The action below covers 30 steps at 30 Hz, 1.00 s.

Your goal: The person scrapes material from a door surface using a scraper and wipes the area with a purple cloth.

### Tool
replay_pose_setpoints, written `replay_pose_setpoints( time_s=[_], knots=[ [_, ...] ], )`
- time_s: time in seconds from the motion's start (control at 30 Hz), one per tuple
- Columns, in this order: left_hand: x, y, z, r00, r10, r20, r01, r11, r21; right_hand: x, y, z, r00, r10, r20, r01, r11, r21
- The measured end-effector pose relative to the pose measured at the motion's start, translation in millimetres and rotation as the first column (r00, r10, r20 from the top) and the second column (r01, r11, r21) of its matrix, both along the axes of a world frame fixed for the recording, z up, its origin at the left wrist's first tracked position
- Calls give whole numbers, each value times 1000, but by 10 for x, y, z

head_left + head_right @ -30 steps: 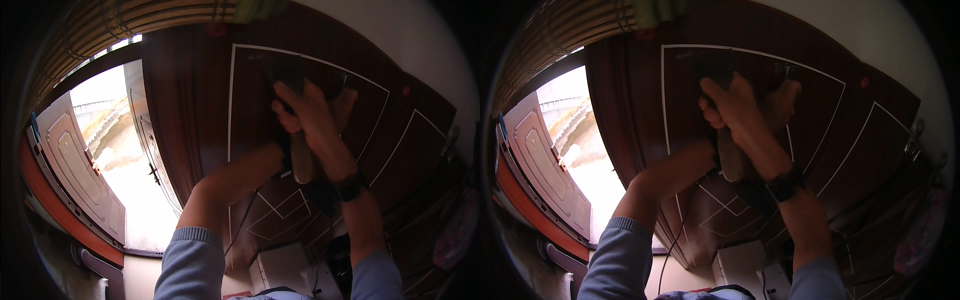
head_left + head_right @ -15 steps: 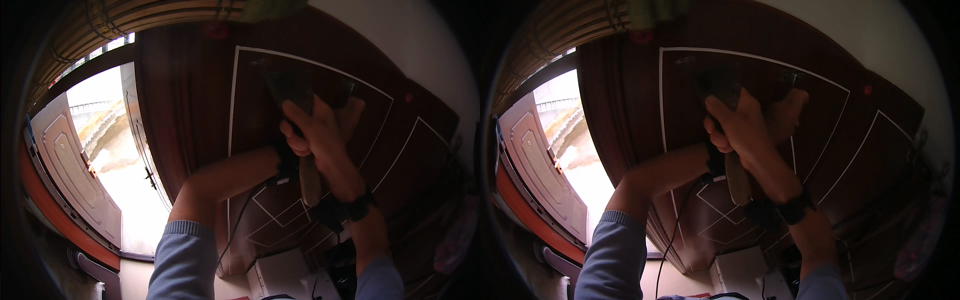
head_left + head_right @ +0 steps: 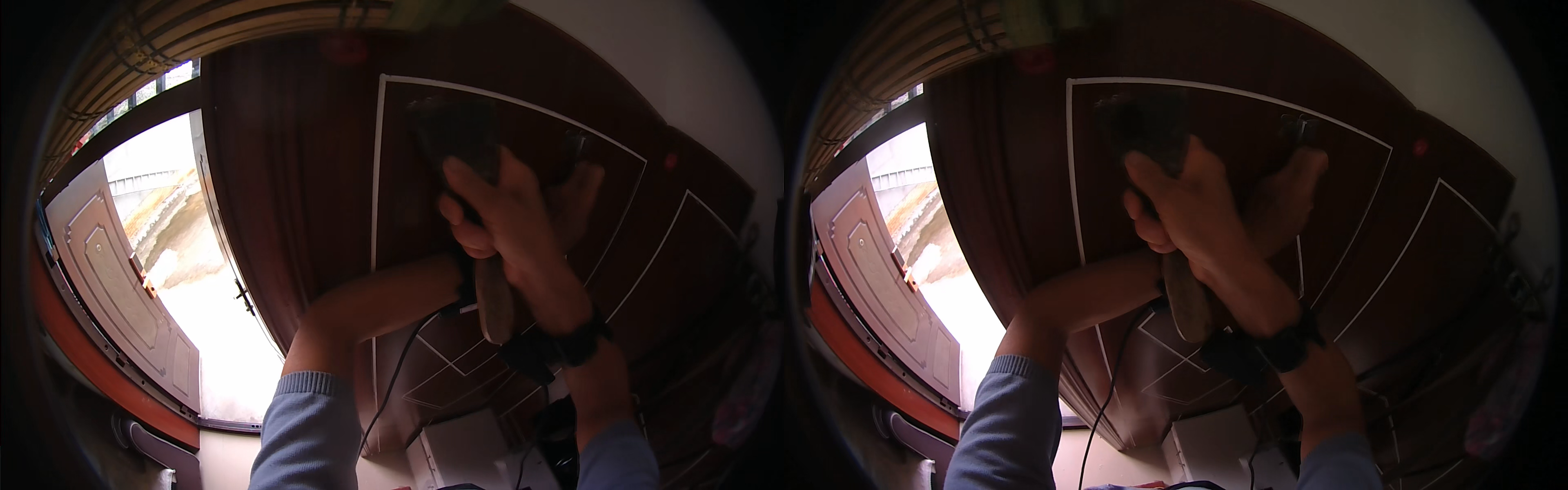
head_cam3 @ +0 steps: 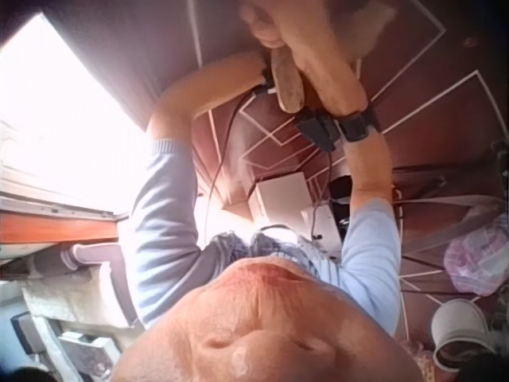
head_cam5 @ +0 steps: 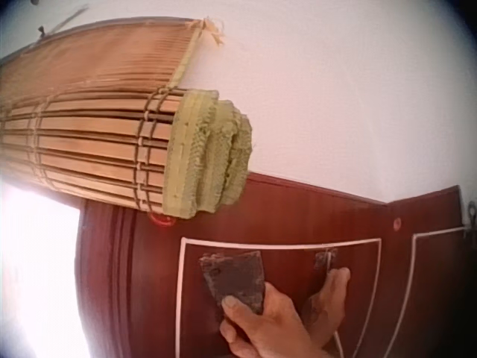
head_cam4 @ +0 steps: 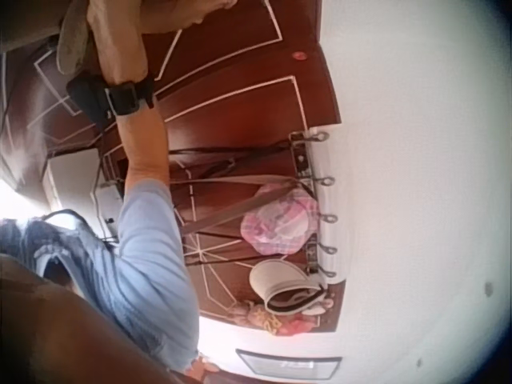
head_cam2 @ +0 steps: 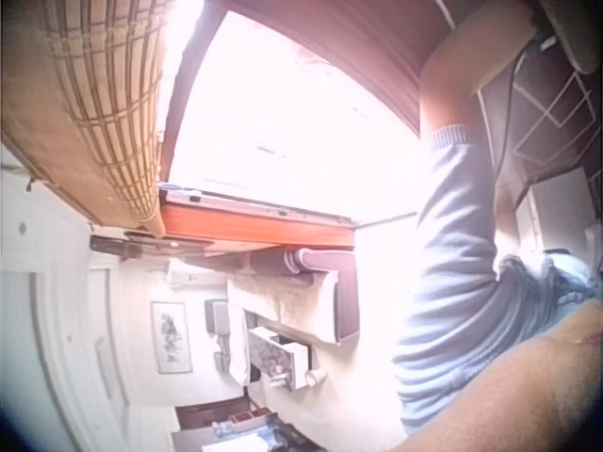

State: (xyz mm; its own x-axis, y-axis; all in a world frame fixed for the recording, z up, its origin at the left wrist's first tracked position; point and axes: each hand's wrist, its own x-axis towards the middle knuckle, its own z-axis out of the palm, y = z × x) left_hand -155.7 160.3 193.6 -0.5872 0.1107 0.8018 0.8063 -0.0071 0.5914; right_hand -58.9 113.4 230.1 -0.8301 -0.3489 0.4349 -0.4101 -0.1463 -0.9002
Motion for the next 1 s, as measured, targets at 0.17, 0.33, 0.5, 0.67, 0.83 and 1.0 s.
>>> replay_pose_setpoints(
  time_s=[0.17, 0.33, 0.5, 0.67, 0.83, 1.0],
  knots=[
    [-159, -84, -62, 814, 250, -525, -298, 954, -8, 52, -41, -79, 999, 34, -42, -34, 999, -1],
    [-25, -65, -38, 881, 142, -451, -187, 981, -58, 44, -18, 5, 1000, 3, -17, -4, 999, -45],
    [-43, -70, -35, 868, 190, -458, -257, 963, -87, 11, -10, -30, 999, 32, -5, -32, 999, -13],
    [7, -107, -27, 881, 175, -439, -243, 965, -102, 70, -12, -28, 999, 4, 38, -4, 1000, -20],
    [-35, -60, -58, 826, 168, -539, -227, 973, -44, 42, -16, -36, 1000, 6, 8, -6, 998, -58],
    [-376, -4, -199, 746, 351, -566, -398, 916, 44, 13, -27, -104, 998, 49, -25, -50, 998, -36]
  ],
)
